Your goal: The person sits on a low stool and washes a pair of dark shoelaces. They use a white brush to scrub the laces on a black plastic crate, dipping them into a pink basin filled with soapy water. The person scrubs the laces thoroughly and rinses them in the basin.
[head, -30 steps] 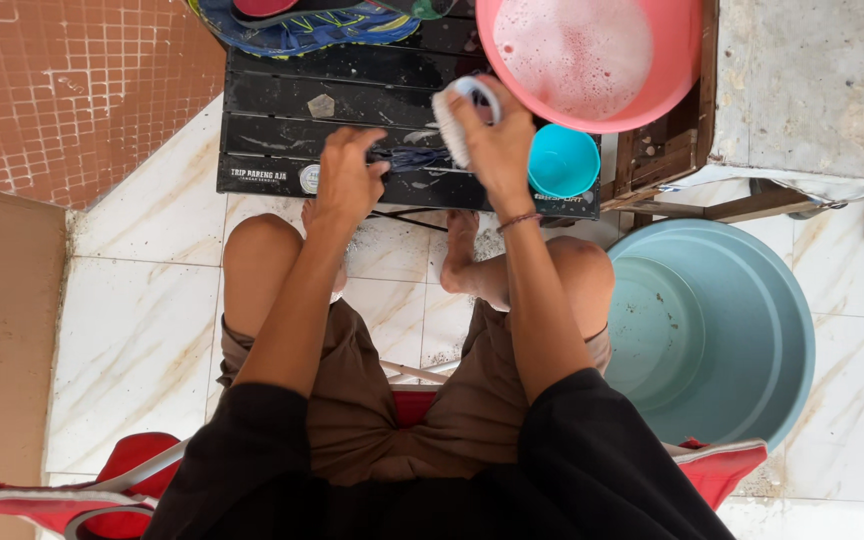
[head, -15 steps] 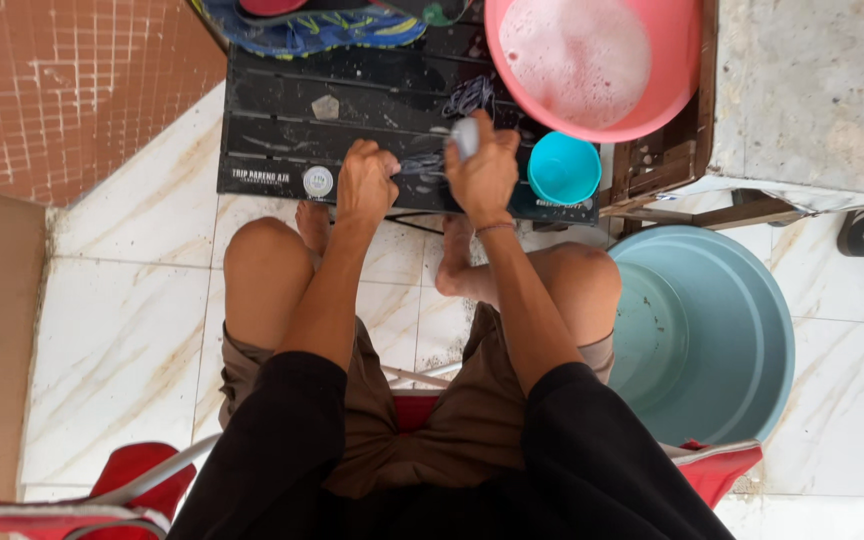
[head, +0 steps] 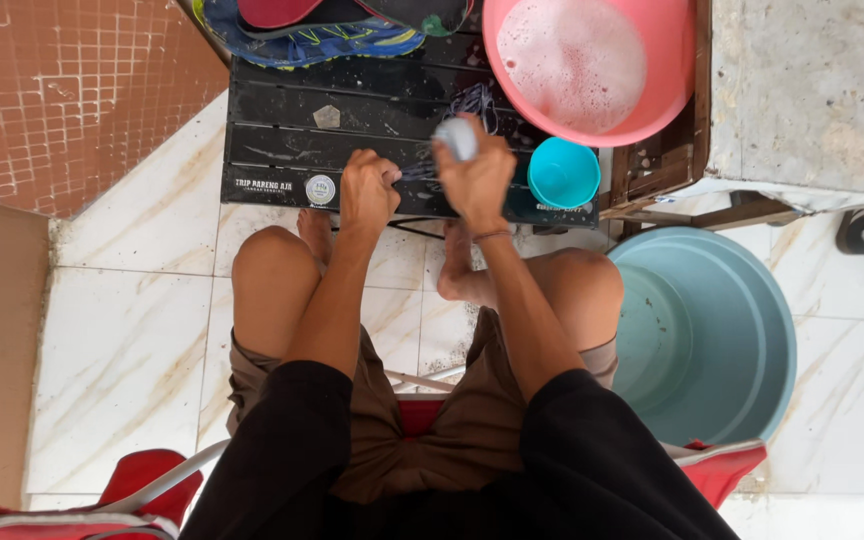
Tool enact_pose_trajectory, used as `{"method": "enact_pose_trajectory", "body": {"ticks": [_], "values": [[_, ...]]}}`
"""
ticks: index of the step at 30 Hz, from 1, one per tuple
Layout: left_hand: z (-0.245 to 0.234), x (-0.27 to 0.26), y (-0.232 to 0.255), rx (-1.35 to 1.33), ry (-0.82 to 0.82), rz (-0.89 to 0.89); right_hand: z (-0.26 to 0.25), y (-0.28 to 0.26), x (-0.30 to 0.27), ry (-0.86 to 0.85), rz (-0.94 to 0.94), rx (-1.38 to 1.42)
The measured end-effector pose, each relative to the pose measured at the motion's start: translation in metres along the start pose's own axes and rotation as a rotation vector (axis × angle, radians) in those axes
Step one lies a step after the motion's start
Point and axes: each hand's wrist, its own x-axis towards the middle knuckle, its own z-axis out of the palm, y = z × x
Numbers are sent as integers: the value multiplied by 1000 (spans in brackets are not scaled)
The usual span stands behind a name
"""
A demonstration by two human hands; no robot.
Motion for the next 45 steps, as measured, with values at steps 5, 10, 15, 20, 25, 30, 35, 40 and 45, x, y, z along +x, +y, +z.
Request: {"method": "enact_pose_trajectory", "body": {"ticks": [5, 10, 15, 20, 25, 30, 35, 40, 45], "values": [[-3, 8, 0, -33, 7, -2, 23, 12, -4, -37, -10, -44], [-8, -2, 18, -70, 44, -32, -2, 42, 4, 63, 20, -214], [-8, -10, 13, 5, 41, -15, 21, 8, -30, -15, -41, -46], [-29, 2, 15, 146, 5, 40, -13, 16, 4, 27, -15, 39], [-45, 7, 19, 493, -87, -377, -80, -35, 42, 63, 282, 401], [-48, 24, 69, 497, -85, -162, -98, -36, 47, 99, 340, 382], [-22, 21, 44, 416, -208, 25, -101, -39, 48, 125, 327, 468], [-17, 10, 44, 559, -100, 233, -106, -36, 51, 134, 341, 516], [-8, 14, 38, 558, -150, 271, -113, -38, 51, 132, 373, 546]]}}
